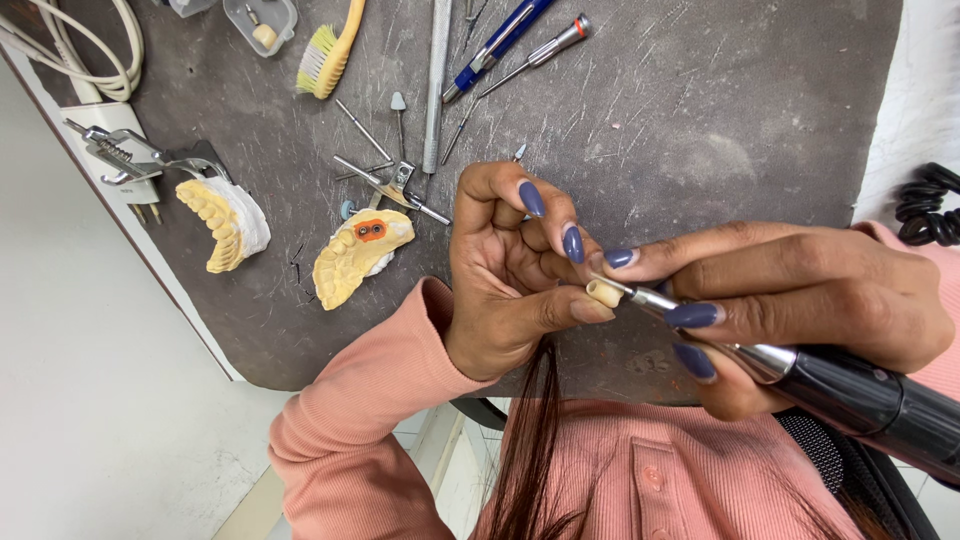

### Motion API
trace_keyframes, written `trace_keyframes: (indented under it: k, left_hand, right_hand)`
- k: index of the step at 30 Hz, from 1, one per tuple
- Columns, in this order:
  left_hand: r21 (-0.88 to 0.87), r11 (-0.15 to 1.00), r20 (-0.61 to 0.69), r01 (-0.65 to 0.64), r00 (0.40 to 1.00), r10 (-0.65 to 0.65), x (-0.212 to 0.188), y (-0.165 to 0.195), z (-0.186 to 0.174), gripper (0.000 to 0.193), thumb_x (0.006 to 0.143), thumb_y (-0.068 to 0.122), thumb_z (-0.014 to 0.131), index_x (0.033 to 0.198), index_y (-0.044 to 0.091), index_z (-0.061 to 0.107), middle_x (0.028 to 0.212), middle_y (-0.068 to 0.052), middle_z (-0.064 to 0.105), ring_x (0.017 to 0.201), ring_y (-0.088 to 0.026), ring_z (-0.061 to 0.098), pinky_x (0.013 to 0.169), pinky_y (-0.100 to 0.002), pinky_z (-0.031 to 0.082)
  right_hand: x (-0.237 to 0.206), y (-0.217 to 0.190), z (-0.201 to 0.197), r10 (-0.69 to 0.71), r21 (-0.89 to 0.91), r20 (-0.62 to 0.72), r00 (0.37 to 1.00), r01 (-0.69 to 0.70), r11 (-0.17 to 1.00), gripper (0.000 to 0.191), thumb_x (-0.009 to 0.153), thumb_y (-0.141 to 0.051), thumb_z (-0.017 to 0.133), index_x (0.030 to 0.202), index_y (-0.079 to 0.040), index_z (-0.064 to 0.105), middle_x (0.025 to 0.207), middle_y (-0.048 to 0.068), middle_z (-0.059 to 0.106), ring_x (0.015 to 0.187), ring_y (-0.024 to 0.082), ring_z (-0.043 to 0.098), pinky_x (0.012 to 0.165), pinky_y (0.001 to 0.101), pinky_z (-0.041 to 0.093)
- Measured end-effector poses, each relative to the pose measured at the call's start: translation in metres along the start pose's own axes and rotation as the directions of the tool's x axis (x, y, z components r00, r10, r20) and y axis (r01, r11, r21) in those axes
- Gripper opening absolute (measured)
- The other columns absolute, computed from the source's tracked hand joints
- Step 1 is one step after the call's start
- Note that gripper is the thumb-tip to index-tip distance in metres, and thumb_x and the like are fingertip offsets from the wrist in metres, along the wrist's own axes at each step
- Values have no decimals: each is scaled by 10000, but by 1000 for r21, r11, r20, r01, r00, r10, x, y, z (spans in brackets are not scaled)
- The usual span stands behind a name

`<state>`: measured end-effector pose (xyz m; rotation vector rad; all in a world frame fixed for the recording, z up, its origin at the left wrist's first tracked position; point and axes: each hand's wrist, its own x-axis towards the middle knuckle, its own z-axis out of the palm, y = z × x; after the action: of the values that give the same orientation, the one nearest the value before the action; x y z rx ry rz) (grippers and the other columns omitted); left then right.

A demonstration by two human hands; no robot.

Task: The person holds a small dental crown in one hand and uses a rotary handpiece with a grinding bur to grind and shape its surface, rotating the crown to work different sides. They periodically pause to feel and check the crown with their fingers, then resume grinding, and finally change the bur on the handpiece.

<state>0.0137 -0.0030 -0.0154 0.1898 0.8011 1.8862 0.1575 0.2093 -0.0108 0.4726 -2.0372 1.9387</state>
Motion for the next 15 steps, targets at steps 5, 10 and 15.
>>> trace_keyframes:
  k: [5, 10, 15]
  left_hand:
    - [1, 1000, 7, 6, 1000, -6, 1, 1, -1, 645, 902, -196, 789, 1307, 100, 384, 1155, -77, 560, 1058, -162, 722, 943, -295, 658]
    - [13, 1000, 29, -7, 1000, 6, 2, 1, -2, 657, 893, -204, 790, 1311, 103, 387, 1158, -81, 562, 1054, -163, 725, 939, -294, 657]
    - [27, 999, 24, -19, 1000, 18, 3, 2, -2, 657, 891, -209, 794, 1311, 95, 389, 1130, -74, 550, 1048, -160, 720, 927, -291, 660]
  right_hand:
    - [-1, 1, -5, 17, 1, 79, 997, -17, 1000, 330, 882, -127, 793, 1109, 3, 592, 965, 100, 642, 1093, 336, 738, 1017, 453, 565]
    - [1, 0, -11, 92, 2, 201, 975, -94, 996, 346, 864, -130, 794, 1157, -1, 666, 918, 70, 695, 1173, 304, 723, 1031, 498, 531]
    - [-4, -5, -7, 75, -43, 84, 994, -72, 996, 408, 861, -218, 839, 1137, 12, 645, 1053, 176, 697, 1250, 377, 659, 979, 417, 576]
